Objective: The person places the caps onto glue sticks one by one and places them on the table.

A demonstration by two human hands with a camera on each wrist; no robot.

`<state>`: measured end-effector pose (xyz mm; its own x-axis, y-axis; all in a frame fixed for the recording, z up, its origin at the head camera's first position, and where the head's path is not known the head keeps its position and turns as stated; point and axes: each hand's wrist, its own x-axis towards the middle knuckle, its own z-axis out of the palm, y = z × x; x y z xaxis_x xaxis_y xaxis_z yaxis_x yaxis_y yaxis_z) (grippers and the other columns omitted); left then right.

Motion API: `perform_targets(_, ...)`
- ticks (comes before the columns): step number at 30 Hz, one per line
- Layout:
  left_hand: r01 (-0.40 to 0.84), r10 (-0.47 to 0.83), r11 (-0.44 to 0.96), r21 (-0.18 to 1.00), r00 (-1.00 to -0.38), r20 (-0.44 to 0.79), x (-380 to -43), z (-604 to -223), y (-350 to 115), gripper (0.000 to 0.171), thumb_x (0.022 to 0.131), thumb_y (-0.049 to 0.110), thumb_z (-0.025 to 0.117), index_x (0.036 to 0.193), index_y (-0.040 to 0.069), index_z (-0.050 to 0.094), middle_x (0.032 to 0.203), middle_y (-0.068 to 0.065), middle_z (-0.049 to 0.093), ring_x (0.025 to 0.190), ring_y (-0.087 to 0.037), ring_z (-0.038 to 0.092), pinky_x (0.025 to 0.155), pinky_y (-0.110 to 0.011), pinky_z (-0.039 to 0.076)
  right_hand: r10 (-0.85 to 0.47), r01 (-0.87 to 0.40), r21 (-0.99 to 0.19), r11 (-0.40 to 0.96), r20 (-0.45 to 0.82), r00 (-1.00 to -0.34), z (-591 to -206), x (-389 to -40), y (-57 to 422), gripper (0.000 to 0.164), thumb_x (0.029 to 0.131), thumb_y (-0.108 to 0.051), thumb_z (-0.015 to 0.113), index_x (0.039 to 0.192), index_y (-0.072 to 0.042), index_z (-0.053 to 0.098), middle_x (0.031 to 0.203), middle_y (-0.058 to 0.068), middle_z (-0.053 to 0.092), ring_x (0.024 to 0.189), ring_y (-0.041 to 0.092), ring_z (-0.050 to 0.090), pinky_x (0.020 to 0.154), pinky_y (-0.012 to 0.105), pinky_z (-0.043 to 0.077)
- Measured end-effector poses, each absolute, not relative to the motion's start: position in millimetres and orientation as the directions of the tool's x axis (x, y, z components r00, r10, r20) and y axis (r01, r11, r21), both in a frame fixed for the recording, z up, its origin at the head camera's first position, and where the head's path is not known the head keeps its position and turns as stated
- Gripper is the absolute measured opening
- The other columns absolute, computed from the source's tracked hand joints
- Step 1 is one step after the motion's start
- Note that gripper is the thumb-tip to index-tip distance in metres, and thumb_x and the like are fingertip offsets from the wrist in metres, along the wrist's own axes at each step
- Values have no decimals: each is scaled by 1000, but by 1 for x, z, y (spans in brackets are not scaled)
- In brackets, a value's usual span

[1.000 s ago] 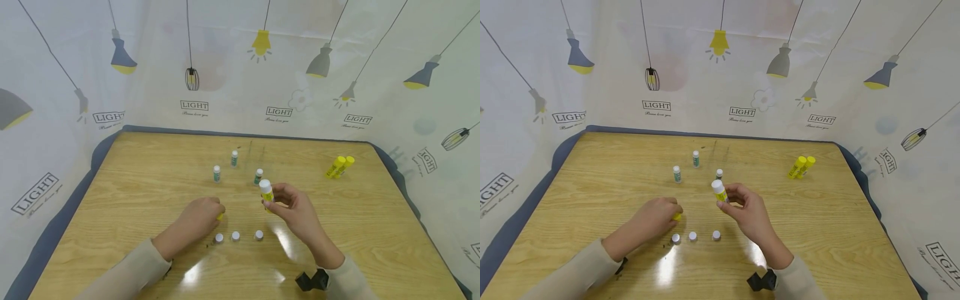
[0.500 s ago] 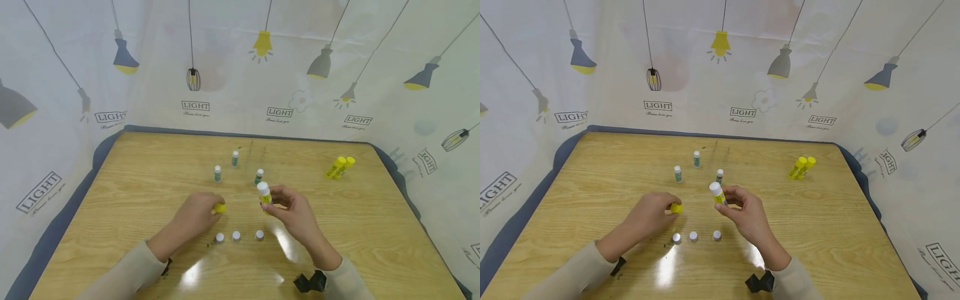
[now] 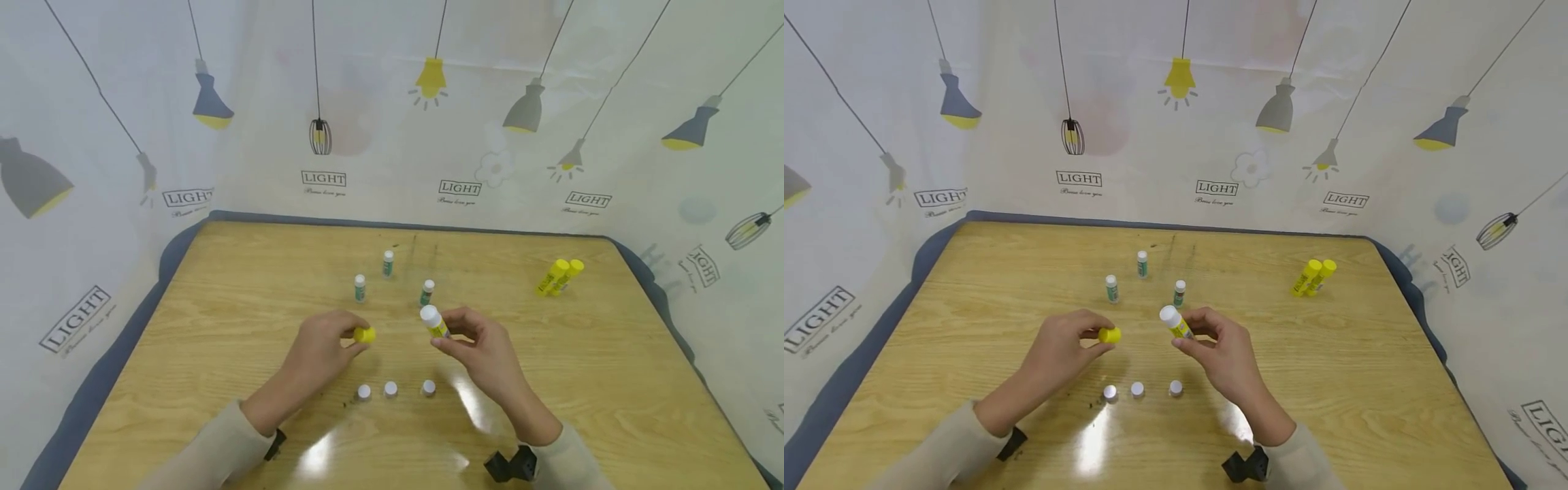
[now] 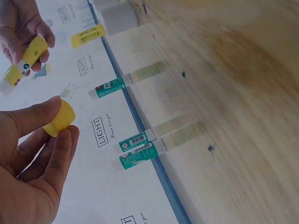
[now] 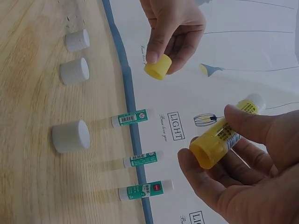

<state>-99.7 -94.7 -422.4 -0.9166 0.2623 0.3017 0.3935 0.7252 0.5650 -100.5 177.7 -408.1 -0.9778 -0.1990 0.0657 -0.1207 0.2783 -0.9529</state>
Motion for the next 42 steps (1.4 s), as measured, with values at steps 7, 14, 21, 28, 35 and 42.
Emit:
perform_targets(7, 251, 135, 528, 811, -968, 212, -97, -420, -94, 31, 74, 7, 90, 101, 15, 79, 99, 1, 77, 86, -16, 75, 75, -32, 64, -191, -153, -934, 322, 94, -977, -410, -99, 180, 25, 87, -12, 81, 111, -11, 72, 109, 5, 75, 101, 21, 71, 87, 28, 60)
perform_targets(14, 215, 126, 462, 860, -976, 176, -97, -416, -94, 30, 76, 6, 89, 103, 14, 78, 101, -1, 77, 87, -16, 75, 74, -28, 64, -172, -180, -922, 344, 127, -977, -412, -99, 181, 25, 86, -10, 81, 110, -9, 73, 106, 5, 76, 99, 18, 72, 88, 29, 60)
perform_targets(21, 188, 119, 384, 904, -981, 153, -95, -414, -93, 30, 77, 4, 88, 103, 14, 78, 99, -2, 77, 88, -20, 76, 72, -24, 63, -158, -239, -876, 419, 189, -969, -414, -99, 180, 26, 84, -11, 83, 108, -10, 74, 104, 3, 77, 98, 15, 73, 92, 39, 59)
perform_targets(28, 153, 118, 249, 956, -985, 127, -95, -412, -93, 29, 77, 4, 88, 101, 14, 78, 102, -3, 76, 90, -24, 76, 73, -27, 64, -158, -263, -833, 486, 212, -964, -411, -96, 179, 28, 80, -13, 87, 105, -18, 75, 100, -4, 78, 96, 15, 74, 91, 50, 59)
perform_targets(35, 144, 139, 186, 972, -983, 120, -96, -412, -94, 27, 77, 6, 89, 100, 13, 78, 103, -4, 76, 91, -23, 75, 79, -29, 63, -156, -300, -776, 555, 257, -954, -408, -96, 176, 31, 77, -16, 89, 105, -19, 77, 97, -7, 78, 93, 12, 74, 78, 33, 58)
perform_targets(42, 134, 157, 131, 982, -981, 113, -96, -410, -92, 27, 77, 3, 88, 100, 11, 77, 103, -7, 75, 93, -32, 74, 81, -31, 63, -172, -354, -724, 592, 315, -933, -407, -97, 173, 32, 76, -15, 89, 105, -17, 77, 96, -6, 77, 94, 14, 73, 81, 40, 62)
